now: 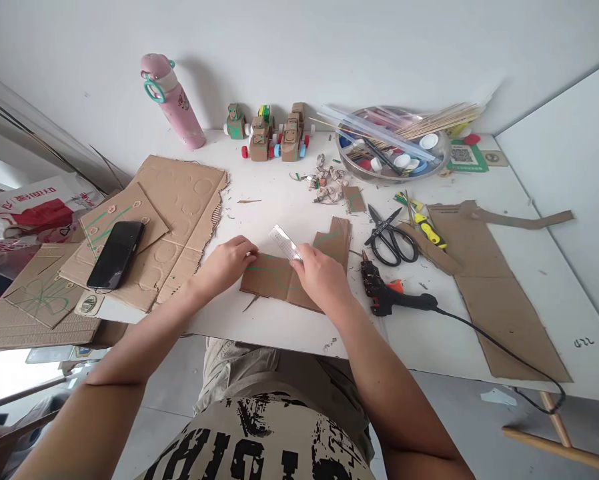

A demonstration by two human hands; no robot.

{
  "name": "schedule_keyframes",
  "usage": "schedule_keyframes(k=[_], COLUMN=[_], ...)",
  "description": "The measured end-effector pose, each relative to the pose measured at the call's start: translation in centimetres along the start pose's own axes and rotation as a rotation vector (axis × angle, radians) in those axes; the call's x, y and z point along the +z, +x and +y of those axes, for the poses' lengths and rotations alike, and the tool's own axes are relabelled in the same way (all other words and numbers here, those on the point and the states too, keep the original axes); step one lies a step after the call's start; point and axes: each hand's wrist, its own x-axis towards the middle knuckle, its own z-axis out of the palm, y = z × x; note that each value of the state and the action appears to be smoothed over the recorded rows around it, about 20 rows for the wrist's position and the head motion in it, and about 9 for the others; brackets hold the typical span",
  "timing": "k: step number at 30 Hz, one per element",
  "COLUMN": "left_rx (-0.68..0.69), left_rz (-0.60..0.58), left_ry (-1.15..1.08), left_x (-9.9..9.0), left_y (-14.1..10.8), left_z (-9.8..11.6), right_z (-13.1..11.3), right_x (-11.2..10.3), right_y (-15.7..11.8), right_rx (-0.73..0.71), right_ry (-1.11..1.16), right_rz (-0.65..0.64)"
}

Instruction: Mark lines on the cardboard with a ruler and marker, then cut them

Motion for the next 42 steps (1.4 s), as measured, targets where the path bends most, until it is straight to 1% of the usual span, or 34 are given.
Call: schedule_keyframes(k=[4, 6, 9, 12, 15, 16, 18, 20, 21, 24, 26, 29, 34, 36, 37, 39, 42], left_rx=[0.02, 0.076, 0.193, 0.325, 0.419, 0.427, 0.4, 0.323, 0.27, 0.101, 0.031, -0.053, -0.257, -0.303, -0.292, -0.192, 0.077], left_rz=[-0.197, -0.271, -0.313, -0.309, -0.29, -0.286, -0.281, -0.245, -0.203, -0.012, 0.072, 0.082, 0.095, 0.074, 0.079, 0.104, 0.166], left_ry=[0.213, 0.28, 0.353, 0.413, 0.434, 0.431, 0.417, 0.392, 0.377, 0.297, 0.214, 0.168, 0.231, 0.228, 0.215, 0.152, 0.019], left_x=[-1.8, -2.6, -3.3, -3.2, -2.8, -2.7, -2.7, -2.9, -3.1, -3.5, -3.5, -3.5, -4.2, -4.3, -4.0, -2.9, -0.1], left_y=[1.4, 1.9, 2.7, 3.4, 4.1, 4.3, 4.7, 4.9, 4.8, 4.0, 3.1, 1.8, 0.6, -0.2, -0.7, -2.0, -3.7], left_z=[1.1, 1.4, 1.2, 0.7, 0.3, 0.2, -0.1, -0.5, -0.8, -1.7, -2.2, -2.4, -2.7, -2.4, -2.1, -1.2, 0.1], right_z=[0.1, 0.0, -0.2, -0.6, -0.9, -0.9, -0.9, -0.9, -0.9, -0.7, -0.5, -0.2, 0.2, 0.3, 0.3, 0.4, 0.7], right_x=[0.2, 0.1, -0.1, -0.5, -0.8, -0.8, -0.8, -0.7, -0.7, -0.5, -0.4, -0.1, 0.3, 0.3, 0.3, 0.2, 0.1], right_y=[-0.1, -0.1, -0.1, -0.1, -0.1, -0.1, -0.1, -0.1, -0.1, 0.0, 0.0, -0.1, -0.2, -0.2, -0.3, -0.4, -0.8], right_rx=[-0.02, -0.019, 0.001, 0.02, 0.029, 0.028, 0.027, 0.033, 0.035, 0.027, 0.011, -0.007, -0.048, -0.05, -0.055, -0.082, -0.135], right_ry=[0.023, 0.034, 0.03, 0.006, -0.006, -0.006, -0.002, 0.004, 0.009, 0.025, 0.031, 0.038, 0.033, 0.012, 0.003, -0.002, 0.029], right_rz=[0.009, 0.001, -0.033, -0.051, -0.066, -0.069, -0.071, -0.069, -0.07, -0.057, -0.039, -0.018, 0.036, 0.045, 0.046, 0.042, 0.037])
